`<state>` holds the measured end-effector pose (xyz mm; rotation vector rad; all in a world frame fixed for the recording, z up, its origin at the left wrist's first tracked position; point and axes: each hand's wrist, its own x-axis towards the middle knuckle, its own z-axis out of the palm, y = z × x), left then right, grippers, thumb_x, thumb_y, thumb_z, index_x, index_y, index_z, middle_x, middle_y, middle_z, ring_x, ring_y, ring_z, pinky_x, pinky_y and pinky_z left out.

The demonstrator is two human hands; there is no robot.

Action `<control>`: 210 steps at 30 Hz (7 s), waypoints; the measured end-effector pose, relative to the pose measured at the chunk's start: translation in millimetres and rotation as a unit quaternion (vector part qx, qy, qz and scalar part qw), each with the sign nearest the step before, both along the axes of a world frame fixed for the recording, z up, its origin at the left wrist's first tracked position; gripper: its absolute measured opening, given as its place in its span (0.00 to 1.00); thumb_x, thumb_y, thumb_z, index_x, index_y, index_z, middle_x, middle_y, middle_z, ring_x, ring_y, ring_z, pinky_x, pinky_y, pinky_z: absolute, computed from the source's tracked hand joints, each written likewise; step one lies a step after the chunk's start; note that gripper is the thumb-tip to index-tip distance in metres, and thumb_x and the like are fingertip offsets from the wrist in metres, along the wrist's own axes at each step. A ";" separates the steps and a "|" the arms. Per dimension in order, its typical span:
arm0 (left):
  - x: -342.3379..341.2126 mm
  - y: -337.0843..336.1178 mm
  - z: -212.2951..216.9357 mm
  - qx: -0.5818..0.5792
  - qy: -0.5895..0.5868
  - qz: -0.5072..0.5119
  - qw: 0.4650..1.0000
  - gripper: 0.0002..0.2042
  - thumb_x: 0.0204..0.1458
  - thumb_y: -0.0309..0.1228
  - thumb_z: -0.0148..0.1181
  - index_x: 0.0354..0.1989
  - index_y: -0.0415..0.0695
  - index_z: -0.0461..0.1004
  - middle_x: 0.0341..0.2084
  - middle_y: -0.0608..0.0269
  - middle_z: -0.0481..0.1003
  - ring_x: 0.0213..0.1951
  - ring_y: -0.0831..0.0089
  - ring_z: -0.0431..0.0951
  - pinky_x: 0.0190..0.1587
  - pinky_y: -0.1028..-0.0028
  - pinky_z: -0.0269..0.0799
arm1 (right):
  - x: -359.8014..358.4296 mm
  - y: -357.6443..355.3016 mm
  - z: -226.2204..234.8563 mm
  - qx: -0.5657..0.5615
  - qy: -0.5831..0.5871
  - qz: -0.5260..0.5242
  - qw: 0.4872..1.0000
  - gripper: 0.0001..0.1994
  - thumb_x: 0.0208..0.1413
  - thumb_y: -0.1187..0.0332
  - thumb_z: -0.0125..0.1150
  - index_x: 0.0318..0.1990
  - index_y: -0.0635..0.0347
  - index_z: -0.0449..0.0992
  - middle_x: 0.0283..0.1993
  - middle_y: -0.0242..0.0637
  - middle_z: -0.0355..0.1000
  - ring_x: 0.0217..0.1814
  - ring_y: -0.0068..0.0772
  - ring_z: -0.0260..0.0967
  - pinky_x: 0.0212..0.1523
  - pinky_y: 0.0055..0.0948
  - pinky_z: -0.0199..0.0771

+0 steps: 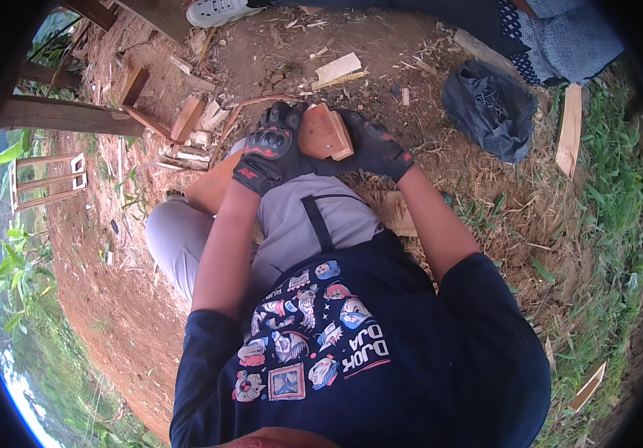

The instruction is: The person sits on the ground and uses a hammer to drive nails into a wooden plank. They repeatedly pick up nails from a black plastic bag and hammer them into the wood, occasionally adjusting the plank's position.

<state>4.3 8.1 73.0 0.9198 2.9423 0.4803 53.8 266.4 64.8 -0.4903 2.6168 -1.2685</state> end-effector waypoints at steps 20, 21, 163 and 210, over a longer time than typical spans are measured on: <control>-3.1 57.6 1.0 0.038 -0.010 -0.019 0.999 0.50 0.34 0.62 0.81 0.63 0.39 0.74 0.58 0.40 0.73 0.61 0.40 0.74 0.64 0.47 0.74 | -11.0 24.2 -47.5 -0.006 0.000 -0.019 1.000 0.46 0.54 0.54 0.79 0.77 0.60 0.62 0.74 0.53 0.67 0.77 0.55 0.66 0.76 0.46 0.67; -2.0 59.1 1.9 0.039 -0.012 -0.022 0.999 0.50 0.34 0.62 0.81 0.63 0.39 0.74 0.58 0.40 0.73 0.61 0.40 0.74 0.63 0.47 0.74 | -14.1 25.2 -58.8 -0.010 0.004 -0.019 1.000 0.46 0.53 0.54 0.80 0.77 0.60 0.62 0.74 0.53 0.67 0.77 0.54 0.66 0.76 0.46 0.67; -13.0 57.5 -17.8 0.049 0.040 -0.011 0.998 0.49 0.35 0.60 0.80 0.63 0.41 0.75 0.55 0.43 0.74 0.57 0.44 0.77 0.60 0.48 0.75 | -24.9 21.6 -131.4 -0.182 -0.041 -0.038 0.982 0.56 0.46 0.69 0.86 0.82 0.57 0.55 0.82 0.42 0.60 0.83 0.41 0.60 0.80 0.41 0.61; -10.7 51.0 -25.2 0.086 0.007 0.010 0.996 0.42 0.36 0.56 0.79 0.58 0.43 0.76 0.54 0.47 0.74 0.55 0.48 0.78 0.59 0.51 0.76 | 126.4 111.1 -31.0 0.420 -0.058 -0.078 0.902 0.17 0.61 0.70 0.57 0.56 0.54 0.81 0.52 0.51 0.81 0.54 0.59 0.79 0.55 0.54 0.80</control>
